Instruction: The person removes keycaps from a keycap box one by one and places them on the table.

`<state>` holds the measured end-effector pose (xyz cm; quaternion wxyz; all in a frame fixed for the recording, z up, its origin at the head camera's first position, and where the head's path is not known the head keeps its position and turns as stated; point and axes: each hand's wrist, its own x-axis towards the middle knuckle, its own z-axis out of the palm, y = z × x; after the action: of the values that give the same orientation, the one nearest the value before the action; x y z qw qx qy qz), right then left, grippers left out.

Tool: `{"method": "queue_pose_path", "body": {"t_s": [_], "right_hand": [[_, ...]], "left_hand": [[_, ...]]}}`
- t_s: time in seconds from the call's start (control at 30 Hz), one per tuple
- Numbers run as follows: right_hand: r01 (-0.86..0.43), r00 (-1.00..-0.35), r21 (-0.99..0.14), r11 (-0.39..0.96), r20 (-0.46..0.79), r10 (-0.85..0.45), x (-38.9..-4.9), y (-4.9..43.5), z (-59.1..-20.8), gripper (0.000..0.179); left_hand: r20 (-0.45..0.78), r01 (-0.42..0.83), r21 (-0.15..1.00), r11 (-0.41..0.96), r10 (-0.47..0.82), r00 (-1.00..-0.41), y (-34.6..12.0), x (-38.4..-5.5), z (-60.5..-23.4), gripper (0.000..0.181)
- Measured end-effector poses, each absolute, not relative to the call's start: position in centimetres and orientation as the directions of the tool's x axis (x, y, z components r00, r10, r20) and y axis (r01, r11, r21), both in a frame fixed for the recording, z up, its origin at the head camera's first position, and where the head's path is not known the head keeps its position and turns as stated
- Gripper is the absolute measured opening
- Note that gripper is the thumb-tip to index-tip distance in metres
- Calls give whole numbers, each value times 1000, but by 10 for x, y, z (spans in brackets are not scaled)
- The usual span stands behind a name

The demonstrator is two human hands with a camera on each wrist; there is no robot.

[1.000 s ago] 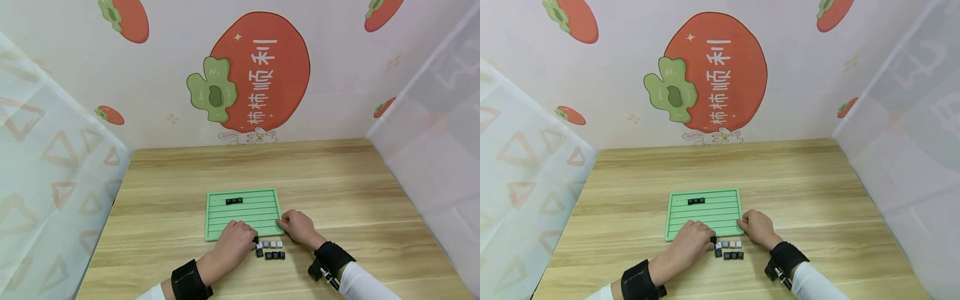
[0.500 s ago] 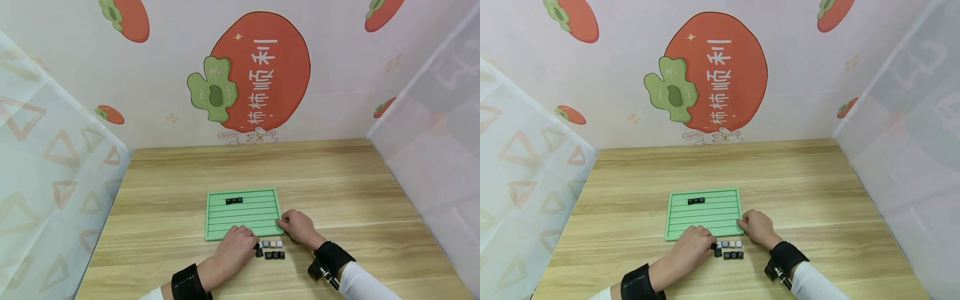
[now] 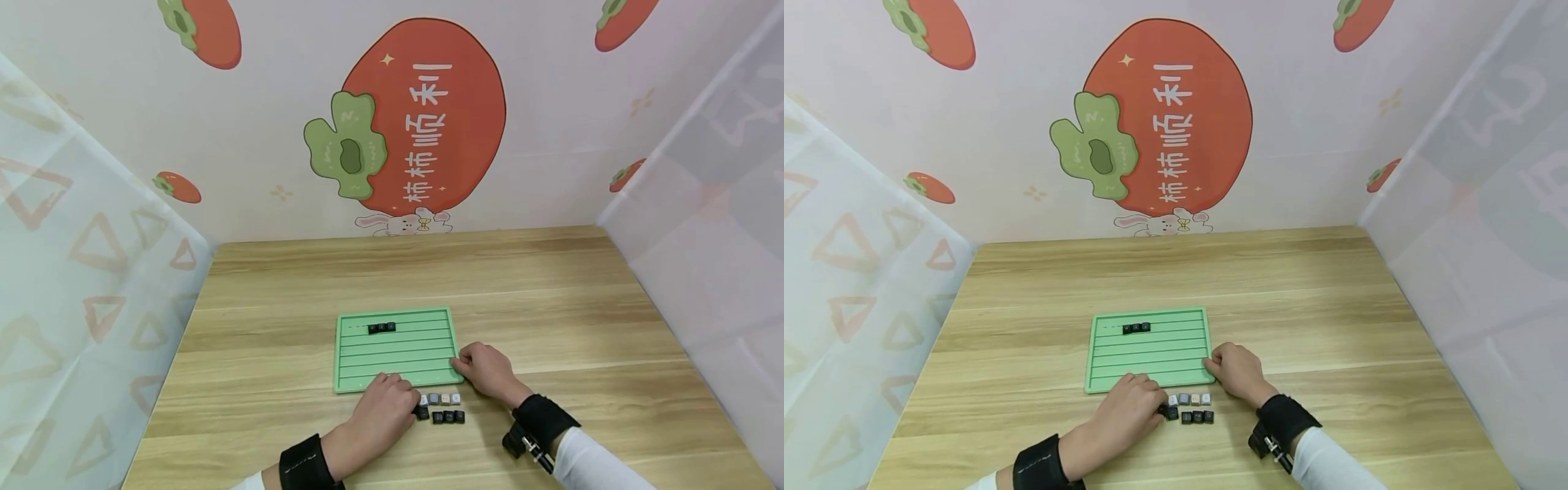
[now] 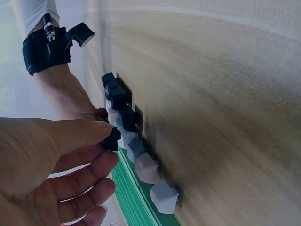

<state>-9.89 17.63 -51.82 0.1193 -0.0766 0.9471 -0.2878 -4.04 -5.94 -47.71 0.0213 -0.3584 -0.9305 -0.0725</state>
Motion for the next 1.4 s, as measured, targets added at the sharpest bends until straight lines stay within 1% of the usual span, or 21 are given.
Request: {"method": "queue_pose_path", "body": {"t_s": [0.13,0.33,0.57,0.83,1.17,1.4], "right_hand": [[-75,-962,-567,820,-176,-210,-98,176,-518,54],[-82,-963,-568,819,-166,-211,-98,176,-518,54],[-77,-960,-559,825,-182,-213,-99,176,-517,55],[-86,-961,-567,819,-169,-217,-97,176,-517,55],[-76,-960,-564,822,-182,-214,-97,175,-515,54],[-75,-963,-561,825,-176,-207,-97,176,-516,54]], "left_hand": [[74,669,93,737,665,-743,-59,-39,-479,16],[68,666,61,744,663,-746,-58,-37,-483,15],[46,669,84,739,667,-743,-57,-36,-487,13],[28,668,54,742,667,-744,-57,-34,-488,13],[12,664,57,745,665,-747,-57,-34,-489,15],[37,663,70,745,662,-748,-57,-36,-489,18]]}}
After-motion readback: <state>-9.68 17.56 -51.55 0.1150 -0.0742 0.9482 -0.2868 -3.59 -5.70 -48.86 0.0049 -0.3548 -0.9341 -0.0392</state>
